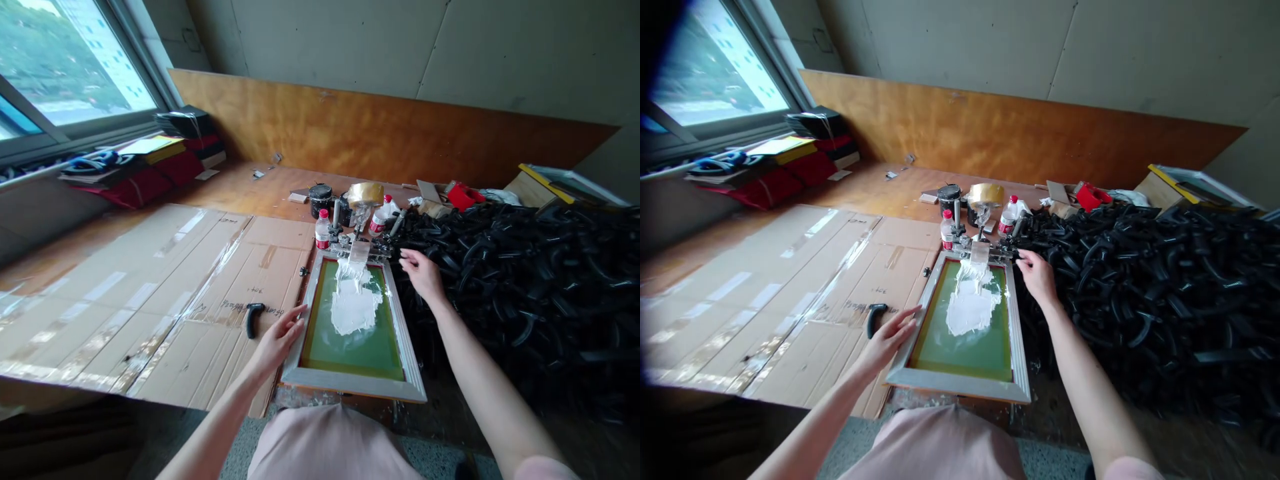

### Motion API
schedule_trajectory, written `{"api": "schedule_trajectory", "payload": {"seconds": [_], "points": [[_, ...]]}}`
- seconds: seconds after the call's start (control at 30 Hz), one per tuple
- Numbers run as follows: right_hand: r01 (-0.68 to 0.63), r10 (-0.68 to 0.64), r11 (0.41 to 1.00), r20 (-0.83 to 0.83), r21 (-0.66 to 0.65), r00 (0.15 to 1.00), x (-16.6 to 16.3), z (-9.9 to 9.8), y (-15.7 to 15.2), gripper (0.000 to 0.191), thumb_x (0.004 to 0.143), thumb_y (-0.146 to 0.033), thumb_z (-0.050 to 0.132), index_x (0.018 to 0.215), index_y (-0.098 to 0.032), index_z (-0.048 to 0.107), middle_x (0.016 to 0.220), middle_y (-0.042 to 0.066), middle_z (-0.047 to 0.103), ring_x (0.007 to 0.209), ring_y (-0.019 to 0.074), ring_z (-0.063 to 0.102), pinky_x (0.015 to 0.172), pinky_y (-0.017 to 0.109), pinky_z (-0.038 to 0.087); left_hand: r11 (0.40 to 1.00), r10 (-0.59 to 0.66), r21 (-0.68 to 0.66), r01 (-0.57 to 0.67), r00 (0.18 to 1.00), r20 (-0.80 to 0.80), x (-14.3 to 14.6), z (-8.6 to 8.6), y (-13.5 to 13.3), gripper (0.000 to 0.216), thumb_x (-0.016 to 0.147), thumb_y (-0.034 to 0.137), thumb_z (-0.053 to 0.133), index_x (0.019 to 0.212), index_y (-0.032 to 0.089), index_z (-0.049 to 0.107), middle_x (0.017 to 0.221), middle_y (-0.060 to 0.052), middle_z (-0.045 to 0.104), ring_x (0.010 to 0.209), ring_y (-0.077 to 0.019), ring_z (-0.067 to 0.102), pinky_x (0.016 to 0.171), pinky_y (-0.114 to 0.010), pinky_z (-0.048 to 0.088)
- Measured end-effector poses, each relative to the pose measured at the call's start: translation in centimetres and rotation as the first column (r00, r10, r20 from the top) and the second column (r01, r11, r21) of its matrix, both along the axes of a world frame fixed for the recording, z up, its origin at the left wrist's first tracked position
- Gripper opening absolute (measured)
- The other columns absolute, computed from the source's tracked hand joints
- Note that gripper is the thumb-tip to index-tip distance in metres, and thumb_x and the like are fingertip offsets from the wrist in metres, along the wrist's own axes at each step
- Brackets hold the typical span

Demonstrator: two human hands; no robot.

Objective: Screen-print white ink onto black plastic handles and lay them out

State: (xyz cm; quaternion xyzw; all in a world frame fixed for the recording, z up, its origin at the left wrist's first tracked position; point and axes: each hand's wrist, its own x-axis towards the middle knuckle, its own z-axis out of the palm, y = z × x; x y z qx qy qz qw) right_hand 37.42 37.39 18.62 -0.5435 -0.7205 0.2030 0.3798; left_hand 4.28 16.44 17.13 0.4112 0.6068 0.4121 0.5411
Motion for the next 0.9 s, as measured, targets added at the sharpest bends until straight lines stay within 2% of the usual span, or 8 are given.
{"api": "schedule_trajectory", "payload": {"seconds": [0.07,0.13,0.3,0.4,0.57,0.73,0.83,0.9], "points": [[-0.084,0.059,0.988,0.190,0.130,0.980,-3.6,0.9,0.3,0.049,0.080,-0.027,0.065,0.127,-0.018,0.055,0.129,0.013,0.056,0.114,0.0260,0.055,0.094,0.043,0.050,1.000,0.024,0.002,-0.024,0.996,-0.082,0.1,-3.2,-0.1,0.071,0.081,0.057,0.055,0.140,0.019,0.043,0.067,0.003,0.056,0.060,-0.0134,0.051,0.056,-0.022,0.038],[-0.162,0.089,0.976,0.405,0.148,0.910,-7.0,1.1,0.5,0.053,0.076,-0.022,0.070,0.127,-0.017,0.054,0.130,0.014,0.053,0.118,0.0284,0.049,0.097,0.044,0.046,1.000,0.027,0.010,-0.026,0.989,-0.145,0.2,-5.7,0.1,0.072,0.083,0.056,0.052,0.144,0.021,0.037,0.066,0.004,0.056,0.059,-0.0134,0.051,0.056,-0.022,0.038],[-0.199,0.161,0.980,0.657,-0.017,0.737,-10.8,-0.7,0.4,0.020,0.081,-0.017,0.063,0.101,-0.018,0.061,0.096,0.010,0.063,0.096,0.0248,0.054,0.076,0.033,0.045,0.999,0.043,-0.005,-0.044,0.988,-0.148,0.2,-8.9,0.3,0.070,0.083,0.059,0.049,0.141,0.020,0.041,0.075,0.000,0.063,0.067,-0.0174,0.058,0.060,-0.025,0.044],[-0.224,0.197,0.973,0.691,-0.052,0.696,-10.9,-1.8,-0.2,0.006,0.085,-0.018,0.057,0.090,-0.017,0.061,0.090,0.009,0.064,0.092,0.0242,0.054,0.074,0.031,0.042,0.998,0.047,-0.026,-0.051,0.992,-0.119,0.2,-9.4,0.3,0.071,0.082,0.060,0.049,0.140,0.020,0.042,0.078,-0.001,0.064,0.069,-0.0188,0.061,0.062,-0.027,0.047],[-0.423,0.346,0.904,0.690,-0.064,0.636,-10.3,-2.3,-3.0,0.011,0.083,-0.009,0.052,0.081,-0.016,0.060,0.084,0.008,0.064,0.088,0.0220,0.053,0.073,0.030,0.040,0.997,0.053,-0.049,-0.055,0.998,-0.040,0.4,-9.0,0.2,0.073,0.081,0.061,0.050,0.140,0.020,0.042,0.082,-0.002,0.067,0.076,-0.0209,0.064,0.067,-0.029,0.049],[-0.597,0.486,0.798,0.679,-0.087,0.551,-8.9,-1.3,-5.5,0.018,0.076,-0.001,0.050,0.079,-0.016,0.060,0.080,0.007,0.062,0.083,0.0207,0.052,0.071,0.029,0.039,0.997,0.054,-0.064,-0.053,0.998,0.015,0.5,-8.2,0.1,0.074,0.080,0.060,0.053,0.140,0.019,0.041,0.081,-0.002,0.066,0.080,-0.0215,0.064,0.069,-0.028,0.049],[-0.662,0.554,0.739,0.672,-0.126,0.491,-8.6,-0.1,-5.1,0.017,0.075,-0.001,0.053,0.075,-0.018,0.059,0.077,0.004,0.061,0.080,0.0195,0.052,0.070,0.029,0.038,0.997,0.055,-0.062,-0.053,0.998,0.034,0.6,-7.7,0.1,0.074,0.080,0.060,0.054,0.139,0.017,0.041,0.082,-0.002,0.067,0.078,-0.0210,0.064,0.068,-0.028,0.048],[-0.665,0.576,0.733,0.648,-0.140,0.498,-8.8,0.5,-4.3,0.013,0.077,-0.007,0.058,0.074,-0.019,0.058,0.075,0.002,0.060,0.078,0.0186,0.053,0.069,0.028,0.038,0.997,0.052,-0.057,-0.049,0.997,0.054,0.7,-7.5,0.1,0.073,0.081,0.060,0.054,0.139,0.017,0.041,0.084,-0.002,0.067,0.078,-0.0205,0.064,0.068,-0.028,0.048]]}}
